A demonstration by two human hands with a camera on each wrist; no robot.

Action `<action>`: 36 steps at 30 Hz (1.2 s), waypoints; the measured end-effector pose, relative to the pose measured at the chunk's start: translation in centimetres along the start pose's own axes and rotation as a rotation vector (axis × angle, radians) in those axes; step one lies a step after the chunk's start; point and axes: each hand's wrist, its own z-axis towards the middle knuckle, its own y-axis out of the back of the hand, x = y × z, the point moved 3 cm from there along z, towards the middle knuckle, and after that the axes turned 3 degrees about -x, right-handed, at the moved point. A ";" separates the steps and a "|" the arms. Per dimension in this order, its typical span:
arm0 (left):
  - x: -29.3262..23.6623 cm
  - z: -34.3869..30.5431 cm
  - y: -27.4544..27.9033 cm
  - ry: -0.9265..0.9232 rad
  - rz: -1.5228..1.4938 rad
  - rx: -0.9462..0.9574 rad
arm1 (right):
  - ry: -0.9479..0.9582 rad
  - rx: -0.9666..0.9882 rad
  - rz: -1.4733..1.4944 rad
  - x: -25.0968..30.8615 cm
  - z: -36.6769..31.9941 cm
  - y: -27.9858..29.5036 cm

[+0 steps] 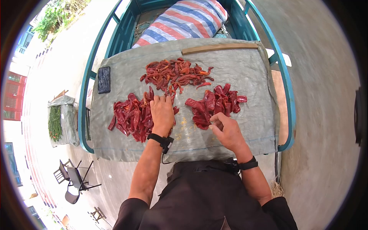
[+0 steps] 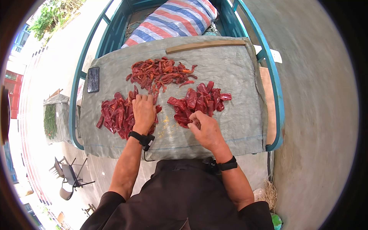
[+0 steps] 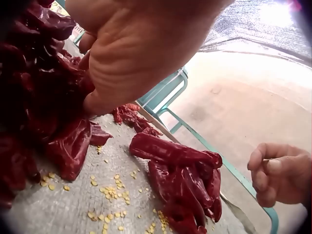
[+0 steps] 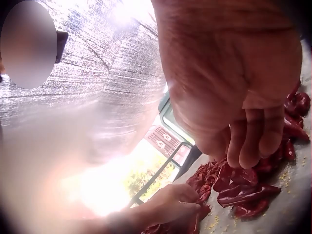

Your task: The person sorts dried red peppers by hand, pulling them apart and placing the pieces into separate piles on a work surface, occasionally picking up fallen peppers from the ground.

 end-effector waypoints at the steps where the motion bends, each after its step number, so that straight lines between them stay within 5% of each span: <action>1: 0.2 0.0 -0.6 -0.012 0.003 0.009 | 0.001 -0.009 -0.001 -0.2 -0.2 0.1; 12: -4.0 -1.4 0.2 -0.071 -0.607 0.107 | -0.002 -0.037 0.022 -0.6 -0.6 0.4; 15: -3.0 -1.8 0.9 0.136 -0.681 0.089 | -0.013 -0.036 0.025 -0.8 -0.5 0.5; 21: -0.4 -3.1 3.2 0.276 -0.473 0.123 | -0.024 -0.017 0.025 -1.1 -0.4 0.4; 36: -2.6 -4.4 2.2 0.169 -0.235 0.121 | -0.043 -0.002 0.027 -1.0 -0.4 0.1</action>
